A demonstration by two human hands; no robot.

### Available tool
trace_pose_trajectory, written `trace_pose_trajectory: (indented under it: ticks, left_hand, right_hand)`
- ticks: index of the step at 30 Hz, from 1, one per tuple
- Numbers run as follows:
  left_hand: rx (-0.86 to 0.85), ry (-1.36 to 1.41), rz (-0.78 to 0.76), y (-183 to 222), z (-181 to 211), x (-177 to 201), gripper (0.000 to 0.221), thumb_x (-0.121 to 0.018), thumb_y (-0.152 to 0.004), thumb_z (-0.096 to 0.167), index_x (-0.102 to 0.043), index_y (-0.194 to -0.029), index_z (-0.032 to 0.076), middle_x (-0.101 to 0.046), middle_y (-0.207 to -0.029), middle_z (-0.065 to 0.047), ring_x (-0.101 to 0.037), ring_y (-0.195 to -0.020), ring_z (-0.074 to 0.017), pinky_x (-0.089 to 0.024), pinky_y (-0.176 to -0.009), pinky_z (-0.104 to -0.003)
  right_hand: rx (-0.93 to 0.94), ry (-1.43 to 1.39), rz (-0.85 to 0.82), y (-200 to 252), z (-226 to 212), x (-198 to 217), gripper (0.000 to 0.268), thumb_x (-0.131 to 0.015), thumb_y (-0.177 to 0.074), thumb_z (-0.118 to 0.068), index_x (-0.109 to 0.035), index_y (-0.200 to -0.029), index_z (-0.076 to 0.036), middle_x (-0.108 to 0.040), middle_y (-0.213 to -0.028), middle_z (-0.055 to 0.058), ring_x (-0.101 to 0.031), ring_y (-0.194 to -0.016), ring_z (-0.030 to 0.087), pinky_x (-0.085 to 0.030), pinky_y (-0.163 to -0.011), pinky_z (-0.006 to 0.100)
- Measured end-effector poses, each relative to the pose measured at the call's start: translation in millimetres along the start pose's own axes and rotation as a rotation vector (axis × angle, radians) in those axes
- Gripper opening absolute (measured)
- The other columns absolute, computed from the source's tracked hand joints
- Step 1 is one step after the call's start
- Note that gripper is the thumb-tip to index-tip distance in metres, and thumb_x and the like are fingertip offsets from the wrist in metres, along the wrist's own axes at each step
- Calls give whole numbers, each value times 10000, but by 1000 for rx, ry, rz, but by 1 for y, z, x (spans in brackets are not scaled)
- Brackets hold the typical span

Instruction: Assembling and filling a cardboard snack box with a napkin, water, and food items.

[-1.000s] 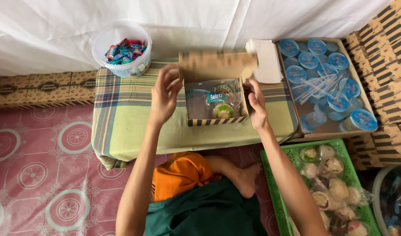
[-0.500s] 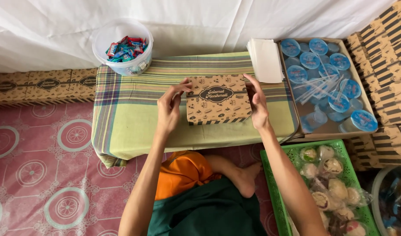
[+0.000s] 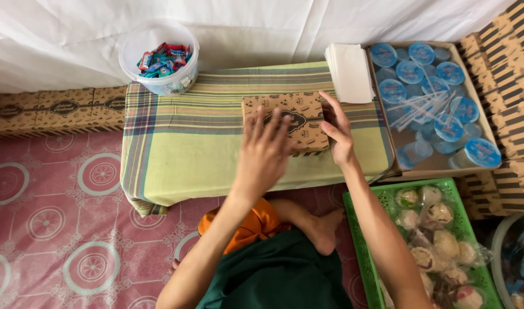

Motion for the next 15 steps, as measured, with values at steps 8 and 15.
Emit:
trace_pose_trajectory:
  ticks: [8, 15]
  left_hand:
    - [-158, 20, 41, -44, 39, -56, 513, -445, -1026, 281, -516, -1499, 96, -478, -1565, -134, -371, -1474, -442, -309, -1222, -499]
    - [-7, 6, -36, -55, -27, -35, 557, -252, -1080, 549, -453, -1540, 308, -469, -1553, -111, -382, -1449, -400, -273, -1193, -559]
  right_hand:
    - [19, -158, 32, 1, 22, 12, 667, -521, -946, -275, -390, -1549, -20, -498, -1418, 167, -476, -1331, 295, -369, -1099, 437]
    - [-18, -137, 36, 3, 30, 14, 719, -579, -919, -390, -424, -1554, -89, -457, -1416, 208, -404, -1330, 334, -273, -1140, 498]
Point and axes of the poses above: each hand's wrist, its own y-axis away from the middle knuckle, its own x-axis out of the back of the hand, z = x × y, the point moved 3 cm from there along -y, towards the middle knuckle
